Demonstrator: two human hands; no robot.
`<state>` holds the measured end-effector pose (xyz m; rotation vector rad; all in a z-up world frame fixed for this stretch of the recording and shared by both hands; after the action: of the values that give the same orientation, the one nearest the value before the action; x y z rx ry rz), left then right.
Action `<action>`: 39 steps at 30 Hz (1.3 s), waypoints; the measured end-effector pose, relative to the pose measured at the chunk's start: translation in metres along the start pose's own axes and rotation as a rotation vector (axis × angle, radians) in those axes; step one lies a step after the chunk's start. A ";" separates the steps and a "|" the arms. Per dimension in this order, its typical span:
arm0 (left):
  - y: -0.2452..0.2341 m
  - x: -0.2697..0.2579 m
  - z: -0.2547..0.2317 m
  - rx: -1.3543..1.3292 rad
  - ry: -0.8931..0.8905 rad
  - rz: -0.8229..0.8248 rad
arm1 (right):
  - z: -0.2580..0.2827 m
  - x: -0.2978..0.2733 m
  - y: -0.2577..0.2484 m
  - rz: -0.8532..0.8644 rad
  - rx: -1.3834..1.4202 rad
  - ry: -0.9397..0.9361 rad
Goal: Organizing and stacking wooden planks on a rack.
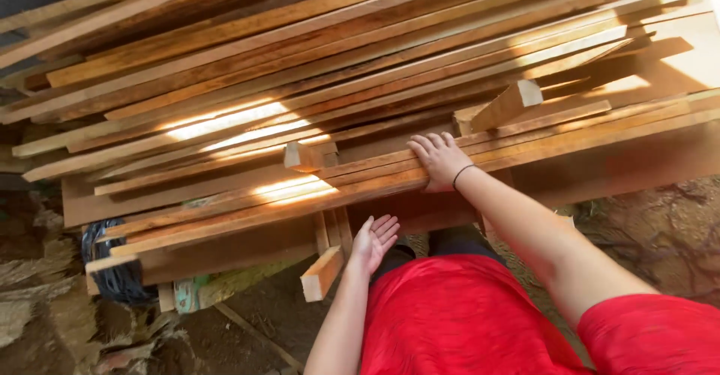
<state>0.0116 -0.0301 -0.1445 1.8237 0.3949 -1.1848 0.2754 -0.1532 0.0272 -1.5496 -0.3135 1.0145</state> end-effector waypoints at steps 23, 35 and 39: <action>0.131 -0.106 -0.103 2.018 1.490 -0.902 | 0.024 -0.089 0.006 -0.873 0.124 0.063; 0.116 -0.092 -0.108 2.046 1.419 -0.856 | 0.027 -0.090 0.012 -0.874 0.099 0.108; 0.116 -0.092 -0.111 2.050 1.331 -0.830 | 0.027 -0.092 0.006 -0.865 0.086 0.086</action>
<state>0.1066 0.0152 0.0080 4.5262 0.7939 -0.1708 0.1995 -0.2002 0.0629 -1.1803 -0.7824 0.2747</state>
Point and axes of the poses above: each hand's wrist, its own x-axis towards the middle knuckle, its own y-axis out of the palm, z = x × y, the point moved 7 cm from there along x, towards the middle knuckle, and after that the axes turned 2 degrees about x, right-handed, at the moved point
